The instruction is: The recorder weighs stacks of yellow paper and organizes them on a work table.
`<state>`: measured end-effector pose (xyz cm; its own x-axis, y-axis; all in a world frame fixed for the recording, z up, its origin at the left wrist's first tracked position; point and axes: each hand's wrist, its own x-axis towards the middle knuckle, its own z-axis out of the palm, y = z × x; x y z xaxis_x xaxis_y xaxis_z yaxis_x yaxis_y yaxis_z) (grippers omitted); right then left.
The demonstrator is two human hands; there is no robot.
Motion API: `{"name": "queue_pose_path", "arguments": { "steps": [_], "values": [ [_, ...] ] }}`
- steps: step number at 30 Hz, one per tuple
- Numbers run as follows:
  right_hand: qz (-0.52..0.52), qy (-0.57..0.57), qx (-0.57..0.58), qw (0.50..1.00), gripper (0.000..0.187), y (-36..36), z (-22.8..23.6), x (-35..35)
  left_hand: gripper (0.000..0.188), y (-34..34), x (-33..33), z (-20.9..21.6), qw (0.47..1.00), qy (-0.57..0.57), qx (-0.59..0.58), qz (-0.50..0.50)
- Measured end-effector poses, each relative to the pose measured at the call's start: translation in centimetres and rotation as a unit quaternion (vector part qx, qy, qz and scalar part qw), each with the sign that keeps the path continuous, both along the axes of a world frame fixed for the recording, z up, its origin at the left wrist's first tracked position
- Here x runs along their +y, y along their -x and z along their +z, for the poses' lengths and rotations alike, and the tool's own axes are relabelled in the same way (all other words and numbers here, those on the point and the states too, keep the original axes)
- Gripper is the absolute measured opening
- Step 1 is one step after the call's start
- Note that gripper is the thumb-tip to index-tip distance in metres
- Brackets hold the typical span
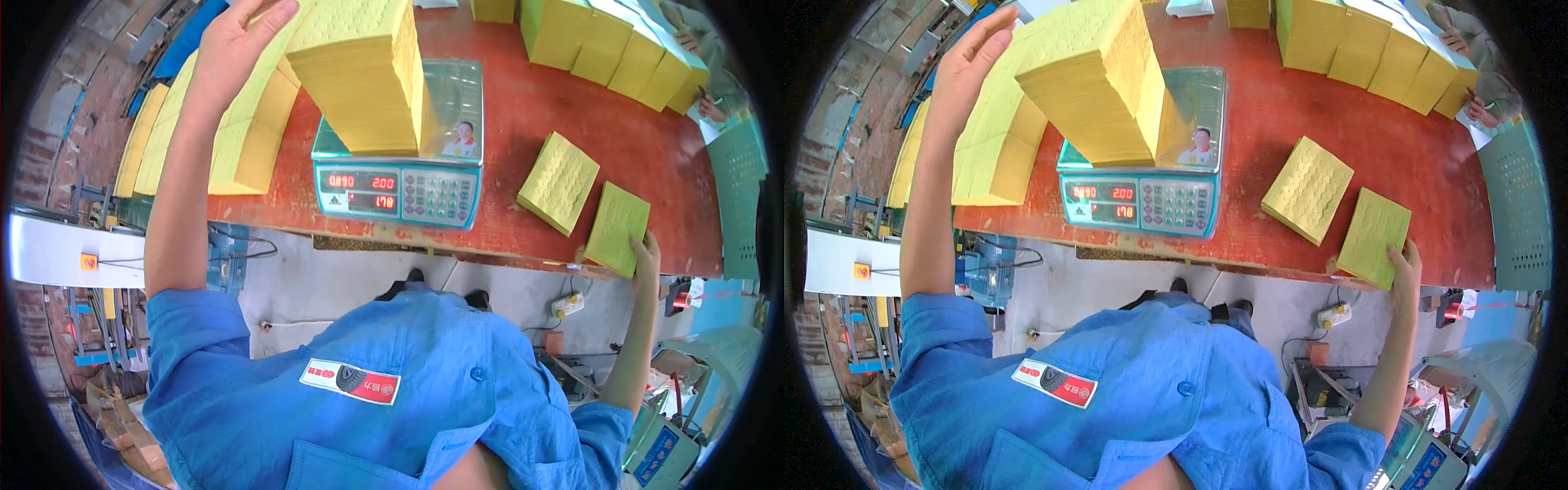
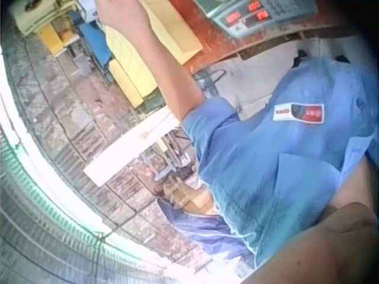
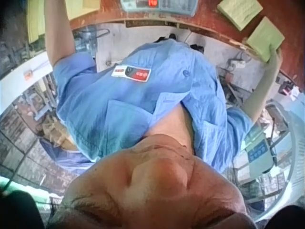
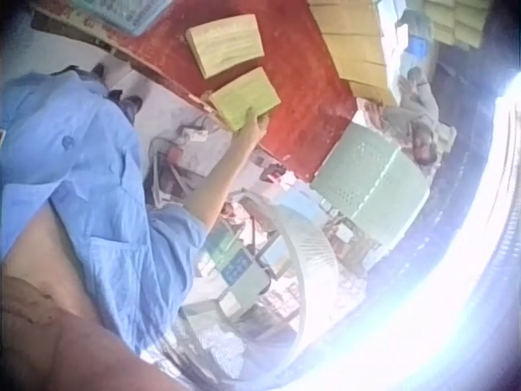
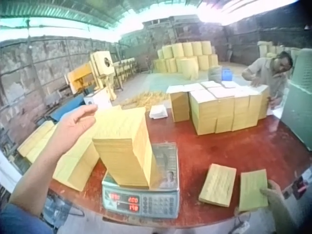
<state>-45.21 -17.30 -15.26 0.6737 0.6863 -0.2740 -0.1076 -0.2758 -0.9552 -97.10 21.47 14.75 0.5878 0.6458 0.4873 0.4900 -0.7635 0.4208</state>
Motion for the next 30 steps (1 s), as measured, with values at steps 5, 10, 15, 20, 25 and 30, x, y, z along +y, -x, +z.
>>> {"name": "queue_pose_path", "arguments": {
  "steps": [5, 10, 15, 20, 25, 30],
  "values": [
    [-0.098, 0.212, -0.547, 0.804, 0.051, -1.2, -0.2, 0.0, 0.061, 0.4, 6.2, -0.7, 0.917, 0.342, -0.201, 0.032],
    [-0.055, -0.075, -0.309, 0.946, 0.043, 10.8, 8.6, 9.9, 0.066, -0.9, 8.0, -1.5, 0.835, 0.507, -0.201, 0.078],
    [0.133, -0.289, -0.174, 0.932, 0.042, 21.5, 12.4, 22.0, 0.054, -4.0, 6.3, -3.6, 0.803, 0.584, -0.120, 0.010],
    [0.129, -0.349, -0.088, 0.924, 0.047, 25.4, 11.5, 36.8, 0.045, -3.6, 6.3, -3.9, 0.763, 0.636, -0.119, -0.018],
    [0.169, -0.283, -0.081, 0.941, 0.049, 29.7, 8.4, 39.7, 0.044, -1.2, 7.0, -5.0, 0.712, 0.685, -0.152, -0.038],
    [0.089, -0.252, -0.138, 0.954, 0.043, 31.3, 9.2, 31.0, 0.045, -0.2, 4.9, -5.0, 0.704, 0.695, -0.131, -0.067]
  ]
}}
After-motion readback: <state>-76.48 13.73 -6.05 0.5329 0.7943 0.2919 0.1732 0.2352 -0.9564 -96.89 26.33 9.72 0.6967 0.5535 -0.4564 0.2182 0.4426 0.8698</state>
